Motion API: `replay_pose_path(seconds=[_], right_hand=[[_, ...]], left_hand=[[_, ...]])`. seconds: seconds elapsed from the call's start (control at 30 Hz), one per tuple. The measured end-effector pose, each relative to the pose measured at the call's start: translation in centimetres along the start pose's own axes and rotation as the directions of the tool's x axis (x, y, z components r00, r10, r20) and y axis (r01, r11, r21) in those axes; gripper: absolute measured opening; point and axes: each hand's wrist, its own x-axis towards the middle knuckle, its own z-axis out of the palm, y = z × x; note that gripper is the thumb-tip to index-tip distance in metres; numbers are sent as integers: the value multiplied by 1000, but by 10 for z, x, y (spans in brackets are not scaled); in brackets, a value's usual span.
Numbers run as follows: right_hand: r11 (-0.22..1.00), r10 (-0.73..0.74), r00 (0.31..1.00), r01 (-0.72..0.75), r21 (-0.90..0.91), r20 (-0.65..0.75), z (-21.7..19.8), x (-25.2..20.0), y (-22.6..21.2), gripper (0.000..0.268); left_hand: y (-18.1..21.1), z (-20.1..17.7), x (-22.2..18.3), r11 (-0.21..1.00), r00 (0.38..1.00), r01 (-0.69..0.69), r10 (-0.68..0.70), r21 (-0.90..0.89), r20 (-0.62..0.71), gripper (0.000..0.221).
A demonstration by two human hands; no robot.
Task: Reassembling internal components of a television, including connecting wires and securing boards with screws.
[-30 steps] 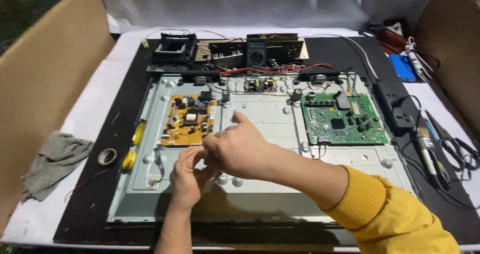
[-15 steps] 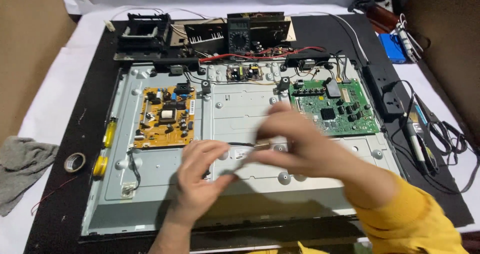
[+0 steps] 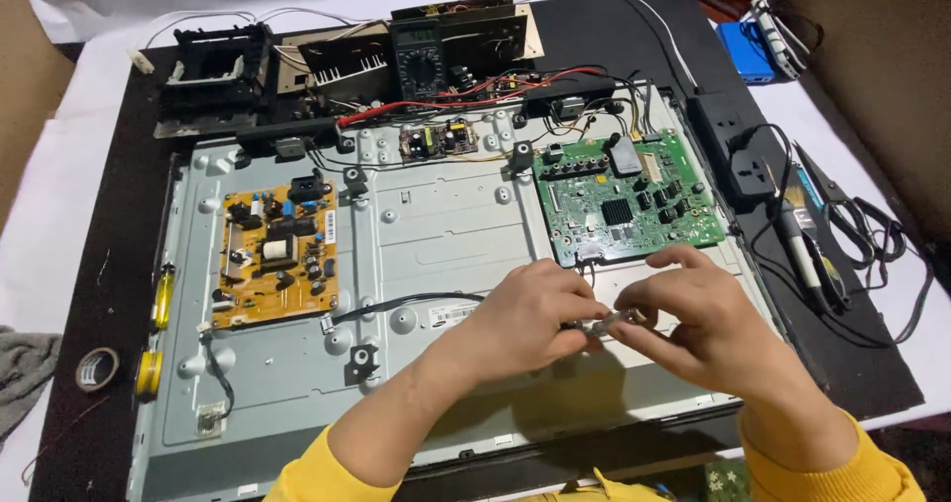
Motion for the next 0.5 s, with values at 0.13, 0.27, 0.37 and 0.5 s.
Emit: replay_pose_path(seconds=[0.13, 0.27, 0.37, 0.5], right_hand=[[999, -50, 999, 50, 19, 9, 0, 4, -3, 15], [998, -66, 997, 66, 7, 34, -1, 7, -6, 13], [998, -65, 997, 66, -2, 37, -1, 8, -8, 13], [997, -71, 996, 71, -5, 46, -2, 8, -10, 13]], left_hand=[[-5, 2, 3, 998, 999, 25, -23, -61, 28, 22], [-3, 0, 7, 998, 1000, -15, 14, -53, -14, 14], [-5, -1, 7, 996, 1000, -12, 11, -84, -4, 14], [-6, 2, 4, 993, 1000, 1, -2, -117, -4, 18]])
